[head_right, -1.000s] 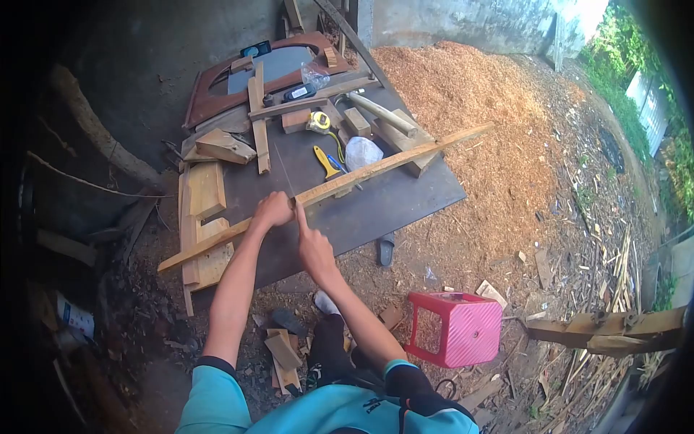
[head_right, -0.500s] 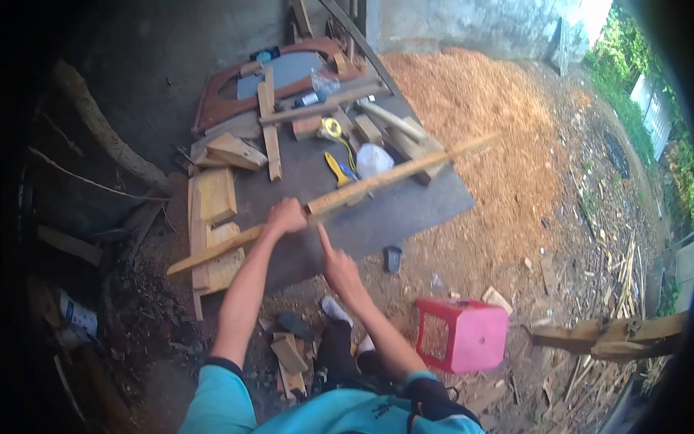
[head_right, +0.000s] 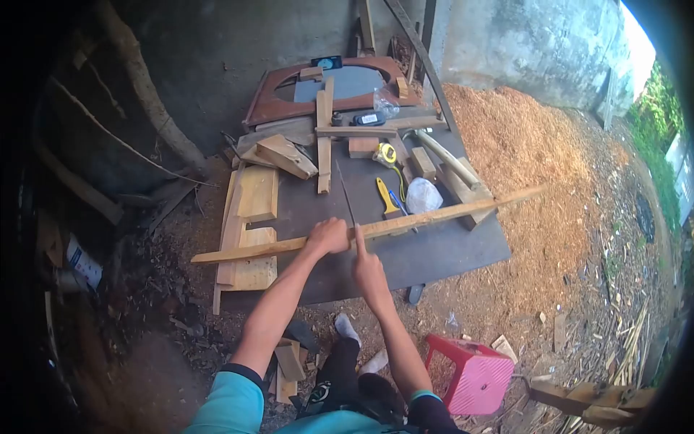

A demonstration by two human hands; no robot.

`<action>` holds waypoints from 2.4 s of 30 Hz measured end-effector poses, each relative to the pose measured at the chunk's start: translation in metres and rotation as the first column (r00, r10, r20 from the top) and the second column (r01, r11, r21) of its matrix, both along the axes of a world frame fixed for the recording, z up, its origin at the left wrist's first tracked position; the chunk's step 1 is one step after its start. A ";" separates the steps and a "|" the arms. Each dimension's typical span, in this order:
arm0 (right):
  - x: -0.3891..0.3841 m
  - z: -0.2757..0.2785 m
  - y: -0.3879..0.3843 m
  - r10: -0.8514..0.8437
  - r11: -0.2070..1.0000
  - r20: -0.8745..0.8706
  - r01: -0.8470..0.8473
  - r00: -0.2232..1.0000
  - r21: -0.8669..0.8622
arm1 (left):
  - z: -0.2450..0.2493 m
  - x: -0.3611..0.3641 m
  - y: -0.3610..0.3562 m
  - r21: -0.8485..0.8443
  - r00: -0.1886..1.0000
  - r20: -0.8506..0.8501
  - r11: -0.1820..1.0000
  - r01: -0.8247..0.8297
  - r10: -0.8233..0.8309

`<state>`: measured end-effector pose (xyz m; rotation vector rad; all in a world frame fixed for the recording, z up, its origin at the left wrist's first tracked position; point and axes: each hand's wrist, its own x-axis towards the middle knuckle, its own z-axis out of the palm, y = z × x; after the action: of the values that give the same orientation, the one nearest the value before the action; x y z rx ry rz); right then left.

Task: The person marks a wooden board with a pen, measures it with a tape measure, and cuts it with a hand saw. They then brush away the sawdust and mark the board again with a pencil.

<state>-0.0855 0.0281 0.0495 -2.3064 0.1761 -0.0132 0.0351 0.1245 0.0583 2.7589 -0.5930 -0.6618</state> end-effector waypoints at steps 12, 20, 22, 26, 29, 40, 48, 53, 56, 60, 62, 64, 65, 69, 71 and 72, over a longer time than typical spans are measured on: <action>-0.002 -0.024 -0.003 0.025 0.994 0.224 -0.001 0.974 -0.107 | -0.002 0.004 0.002 -0.036 0.999 -0.008 0.999 0.038 -0.038; -0.007 -0.009 -0.006 0.024 0.999 0.005 -0.024 1.000 0.027 | 0.010 0.004 -0.002 -0.004 0.999 -0.041 1.000 0.027 -0.027; -0.046 -0.014 -0.005 0.019 1.000 0.075 -0.021 0.997 0.022 | -0.002 0.001 -0.001 0.026 0.998 0.004 0.998 0.058 -0.058; -0.020 -0.024 -0.005 0.018 1.000 0.097 -0.017 0.995 -0.014 | 0.000 0.000 -0.001 0.037 0.999 0.013 0.998 0.044 -0.044; 0.004 -0.023 -0.005 0.002 1.000 0.030 -0.001 1.000 -0.031 | 0.003 0.011 -0.002 0.021 0.999 0.016 0.999 0.046 -0.046; -0.023 -0.019 0.001 -0.019 0.999 0.136 0.012 0.991 0.053 | 0.000 0.013 -0.004 0.080 0.998 0.031 0.996 0.043 -0.045; -0.030 -0.009 0.006 -0.039 0.999 0.157 0.042 0.987 -0.012 | 0.007 0.008 -0.005 0.057 0.998 0.046 0.997 0.042 -0.045; 0.027 -0.023 0.000 0.013 0.997 0.084 -0.007 0.996 -0.071 | 0.005 0.010 -0.004 0.032 1.000 0.009 0.999 0.026 -0.026; 0.003 -0.022 0.006 -0.004 0.999 0.241 0.015 0.970 -0.044 | 0.001 0.008 -0.002 0.029 0.999 0.036 0.999 0.038 -0.039; -0.010 -0.023 -0.005 0.034 0.997 0.220 -0.017 0.975 -0.080 | -0.006 0.022 -0.006 0.012 0.994 0.099 0.999 0.034 -0.035; 0.009 -0.021 0.003 0.001 0.995 0.056 0.004 0.998 -0.097 | 0.000 0.011 -0.004 0.025 0.996 0.077 0.999 0.041 -0.042; 0.018 -0.024 0.005 -0.020 0.991 0.074 0.030 0.997 -0.132 | -0.001 0.015 -0.004 0.016 0.999 0.040 0.999 0.032 -0.033; -0.013 -0.023 0.005 -0.029 0.997 0.049 0.032 0.998 -0.064 | -0.002 0.013 -0.004 0.014 0.999 0.016 0.999 0.031 -0.032; -0.055 -0.035 0.003 -0.026 1.000 0.183 0.024 0.983 0.017 | -0.006 0.014 -0.004 0.026 0.996 0.079 0.999 0.027 -0.029; 0.012 -0.027 0.004 -0.038 0.998 0.101 0.042 0.994 -0.037 | -0.009 0.009 -0.001 0.042 0.999 0.028 0.998 0.037 -0.038; 0.016 -0.028 0.006 -0.052 0.998 0.152 0.057 0.987 -0.028 | -0.005 0.015 -0.003 0.044 0.999 0.021 0.998 0.044 -0.045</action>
<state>-0.0697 0.0340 0.0212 -2.3214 0.1618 -0.2202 0.0502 0.1217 0.0533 2.8038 -0.6545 -0.6626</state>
